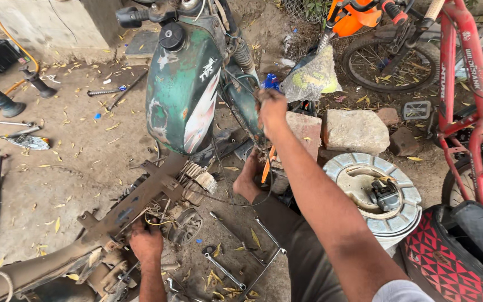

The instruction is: The person is repairing a motorcycle, focusing on the engine area. They use their hands to manipulate wires and small engine components, including a carburetor, which they disassemble and reassemble.

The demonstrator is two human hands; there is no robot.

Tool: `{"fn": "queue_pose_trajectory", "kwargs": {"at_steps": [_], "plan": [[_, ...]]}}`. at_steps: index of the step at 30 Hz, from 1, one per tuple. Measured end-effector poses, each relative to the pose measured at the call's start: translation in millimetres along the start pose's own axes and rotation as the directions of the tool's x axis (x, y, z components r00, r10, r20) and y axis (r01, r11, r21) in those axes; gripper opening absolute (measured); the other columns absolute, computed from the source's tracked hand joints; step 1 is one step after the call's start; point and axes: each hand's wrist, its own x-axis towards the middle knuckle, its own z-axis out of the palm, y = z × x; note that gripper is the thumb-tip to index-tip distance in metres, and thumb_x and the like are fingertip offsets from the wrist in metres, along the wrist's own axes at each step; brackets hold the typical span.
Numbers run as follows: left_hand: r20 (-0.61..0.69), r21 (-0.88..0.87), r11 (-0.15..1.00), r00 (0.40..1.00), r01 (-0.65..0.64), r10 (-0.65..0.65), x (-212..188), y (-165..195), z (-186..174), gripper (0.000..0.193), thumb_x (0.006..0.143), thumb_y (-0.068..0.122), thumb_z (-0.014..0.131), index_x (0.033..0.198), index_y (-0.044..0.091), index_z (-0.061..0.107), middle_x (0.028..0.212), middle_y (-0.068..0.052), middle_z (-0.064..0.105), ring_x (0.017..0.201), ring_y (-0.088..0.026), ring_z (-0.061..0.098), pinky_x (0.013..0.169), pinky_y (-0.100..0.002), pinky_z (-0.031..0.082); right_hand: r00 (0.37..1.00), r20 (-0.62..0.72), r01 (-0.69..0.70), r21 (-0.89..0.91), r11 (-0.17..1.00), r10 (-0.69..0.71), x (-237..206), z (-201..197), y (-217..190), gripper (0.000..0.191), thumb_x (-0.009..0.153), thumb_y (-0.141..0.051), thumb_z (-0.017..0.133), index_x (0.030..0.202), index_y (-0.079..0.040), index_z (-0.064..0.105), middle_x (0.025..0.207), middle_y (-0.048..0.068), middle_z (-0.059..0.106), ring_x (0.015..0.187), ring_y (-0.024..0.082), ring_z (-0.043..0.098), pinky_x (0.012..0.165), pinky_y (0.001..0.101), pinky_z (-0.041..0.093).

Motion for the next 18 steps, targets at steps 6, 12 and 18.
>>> {"fn": "queue_pose_trajectory", "kwargs": {"at_steps": [6, 12, 18], "plan": [[-0.072, 0.071, 0.989, 0.988, -0.129, 0.134, -0.6, 0.9, 0.3, 0.043, 0.097, 0.034, 0.071, 0.121, -0.001, 0.069, 0.112, -0.023, 0.072, 0.098, -0.045, 0.069, 0.087, -0.051, 0.056, 0.962, 0.073, 0.265, -0.033, 0.964, -0.262, -36.9, 9.5, 43.7, 0.015, 0.103, -0.012, 0.06, 0.105, -0.001, 0.069, 0.065, -0.003, 0.053, 0.052, 0.006, 0.045, 0.046, 0.0253, 0.035], [-0.014, -0.036, 0.999, 1.0, -0.026, 0.026, -0.6, 3.9, 2.1, 0.039, 0.096, 0.032, 0.072, 0.118, -0.001, 0.07, 0.108, -0.022, 0.073, 0.097, -0.042, 0.071, 0.088, -0.05, 0.057, 0.979, -0.066, 0.19, -0.068, 0.979, -0.195, -58.8, 4.3, 61.1, 0.018, 0.104, -0.016, 0.061, 0.098, -0.001, 0.069, 0.066, -0.004, 0.056, 0.054, 0.006, 0.048, 0.046, 0.0274, 0.036], [-0.033, -0.013, 0.998, 0.998, -0.053, 0.053, -3.3, 6.1, -1.2, 0.034, 0.095, 0.028, 0.072, 0.117, 0.002, 0.071, 0.111, -0.022, 0.073, 0.096, -0.043, 0.07, 0.084, -0.051, 0.057, 0.979, 0.012, 0.201, -0.189, 0.961, -0.203, -73.9, 7.7, 76.0, 0.024, 0.104, -0.018, 0.062, 0.09, 0.0, 0.068, 0.06, 0.001, 0.055, 0.05, 0.009, 0.047, 0.045, 0.0296, 0.035]]}}
